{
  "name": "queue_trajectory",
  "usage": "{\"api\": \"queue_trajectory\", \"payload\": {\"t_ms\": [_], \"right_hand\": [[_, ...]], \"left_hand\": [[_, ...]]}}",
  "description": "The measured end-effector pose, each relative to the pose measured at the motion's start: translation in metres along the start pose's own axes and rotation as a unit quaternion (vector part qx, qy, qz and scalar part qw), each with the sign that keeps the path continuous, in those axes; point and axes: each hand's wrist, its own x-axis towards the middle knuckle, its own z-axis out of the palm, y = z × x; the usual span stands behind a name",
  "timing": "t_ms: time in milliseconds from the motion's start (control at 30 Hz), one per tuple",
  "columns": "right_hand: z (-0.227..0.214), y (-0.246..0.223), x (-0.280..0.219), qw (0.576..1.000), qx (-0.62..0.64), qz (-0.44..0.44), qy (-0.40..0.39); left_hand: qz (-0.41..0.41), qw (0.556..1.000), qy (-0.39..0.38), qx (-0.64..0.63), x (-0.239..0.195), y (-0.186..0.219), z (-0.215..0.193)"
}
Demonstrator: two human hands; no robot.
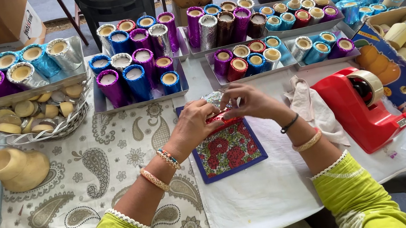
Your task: The person wraps a red shiny foil around a cylindrical candle, secures it with tape, and trims the excess foil with scissors. They then place the finished candle into a tray with other decorated candles.
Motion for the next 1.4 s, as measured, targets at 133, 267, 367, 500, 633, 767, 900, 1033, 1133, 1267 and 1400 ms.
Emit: {"api": "queue_trajectory", "payload": {"t_ms": [133, 267, 367, 500, 633, 767, 900, 1033, 1133, 1267, 1400], "right_hand": [[0.007, 0.01, -0.006, 0.99, 0.062, 0.125, -0.038], [-0.002, 0.013, -0.007, 0.973, 0.121, 0.181, -0.08], [-0.01, 0.018, -0.01, 0.968, 0.165, 0.167, -0.087], [-0.008, 0.04, -0.016, 0.939, 0.291, 0.174, -0.065], [0.002, 0.012, -0.006, 0.944, 0.251, 0.181, -0.118], [0.008, 0.0, -0.004, 0.986, 0.077, 0.115, -0.09], [0.006, -0.004, -0.003, 0.992, 0.051, 0.078, -0.08], [0.008, 0.003, -0.004, 0.99, 0.067, 0.093, -0.076], [0.01, 0.005, -0.004, 0.989, 0.078, 0.095, -0.078], [0.011, 0.006, -0.004, 0.989, 0.08, 0.103, -0.074], [0.008, -0.001, -0.004, 0.987, 0.075, 0.121, -0.077]], "left_hand": [[0.01, 1.0, 0.014, -0.009, -0.001, -0.005, 0.006], [0.01, 1.0, 0.012, -0.011, -0.001, -0.007, 0.007], [0.01, 0.999, 0.006, -0.036, 0.0, -0.008, 0.004], [-0.014, 0.997, -0.029, -0.07, 0.001, 0.002, -0.006], [0.007, 0.997, -0.02, -0.078, 0.003, -0.008, -0.002], [-0.036, 0.995, -0.001, -0.09, 0.003, -0.028, 0.009], [-0.01, 0.995, 0.099, 0.004, 0.005, -0.052, 0.016], [-0.039, 0.997, 0.056, 0.028, 0.008, -0.069, 0.025], [-0.056, 0.995, 0.038, 0.07, 0.012, -0.067, 0.026], [-0.109, 0.989, 0.009, 0.099, 0.019, -0.057, 0.021], [-0.157, 0.975, -0.063, 0.144, 0.026, -0.037, 0.013]]}}
